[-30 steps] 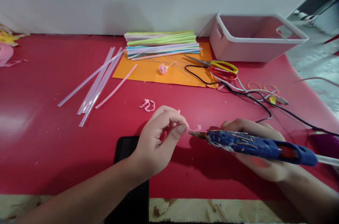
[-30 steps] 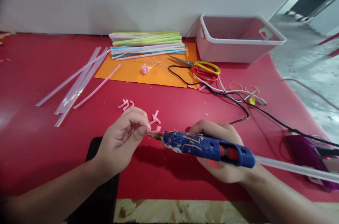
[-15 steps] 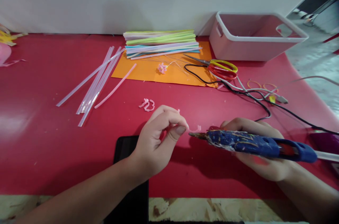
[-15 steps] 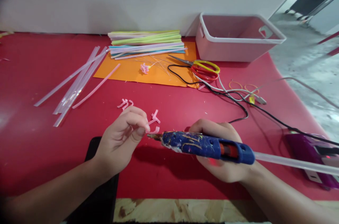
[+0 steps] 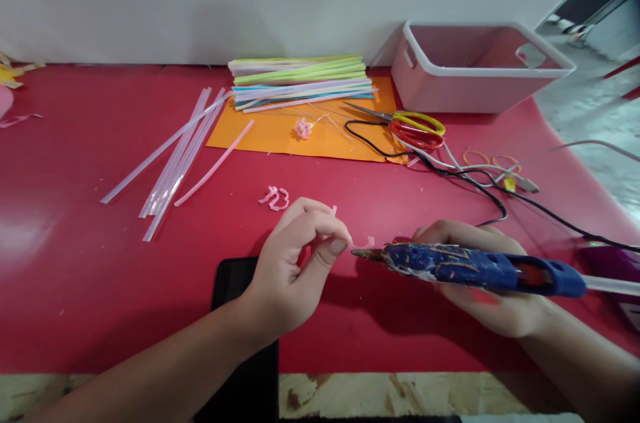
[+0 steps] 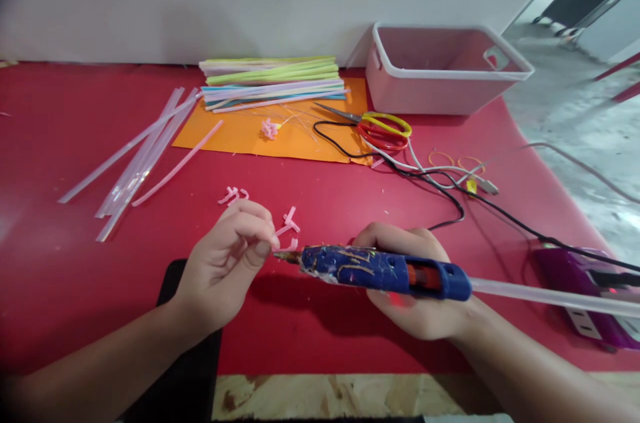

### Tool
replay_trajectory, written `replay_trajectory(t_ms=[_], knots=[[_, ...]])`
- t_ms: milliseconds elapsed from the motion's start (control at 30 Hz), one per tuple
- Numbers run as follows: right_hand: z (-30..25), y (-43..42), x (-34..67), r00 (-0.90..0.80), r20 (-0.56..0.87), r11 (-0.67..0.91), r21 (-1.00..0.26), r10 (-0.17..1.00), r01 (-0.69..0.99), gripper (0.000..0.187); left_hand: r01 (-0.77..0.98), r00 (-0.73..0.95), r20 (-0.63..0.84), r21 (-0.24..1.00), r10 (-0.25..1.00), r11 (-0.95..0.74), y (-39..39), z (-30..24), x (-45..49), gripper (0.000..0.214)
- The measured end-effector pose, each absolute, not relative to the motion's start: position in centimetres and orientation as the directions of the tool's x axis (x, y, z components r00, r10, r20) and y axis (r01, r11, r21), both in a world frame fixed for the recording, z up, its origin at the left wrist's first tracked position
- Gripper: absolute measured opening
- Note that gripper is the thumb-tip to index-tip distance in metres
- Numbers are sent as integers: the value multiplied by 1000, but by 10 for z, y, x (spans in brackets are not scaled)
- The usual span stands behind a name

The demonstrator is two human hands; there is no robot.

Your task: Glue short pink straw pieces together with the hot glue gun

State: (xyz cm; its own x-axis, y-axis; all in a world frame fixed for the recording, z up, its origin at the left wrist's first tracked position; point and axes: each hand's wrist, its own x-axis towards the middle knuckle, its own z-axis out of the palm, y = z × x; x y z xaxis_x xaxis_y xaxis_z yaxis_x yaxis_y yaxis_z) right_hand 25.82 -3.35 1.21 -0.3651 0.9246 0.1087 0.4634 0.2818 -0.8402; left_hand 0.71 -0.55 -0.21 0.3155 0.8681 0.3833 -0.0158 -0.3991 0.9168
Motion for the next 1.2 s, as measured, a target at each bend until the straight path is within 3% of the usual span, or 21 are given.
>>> replay_trajectory(t_ms=[533, 1200], knots=[[7, -29, 264, -424, 129, 316, -858, 896, 405, 8, -24, 348, 401, 908, 848, -419, -4, -2, 6, 15], [9, -32, 264, -407, 61, 231, -895, 911, 382, 7, -98, 449, 317, 947, 835, -307, -2, 1, 3, 15]])
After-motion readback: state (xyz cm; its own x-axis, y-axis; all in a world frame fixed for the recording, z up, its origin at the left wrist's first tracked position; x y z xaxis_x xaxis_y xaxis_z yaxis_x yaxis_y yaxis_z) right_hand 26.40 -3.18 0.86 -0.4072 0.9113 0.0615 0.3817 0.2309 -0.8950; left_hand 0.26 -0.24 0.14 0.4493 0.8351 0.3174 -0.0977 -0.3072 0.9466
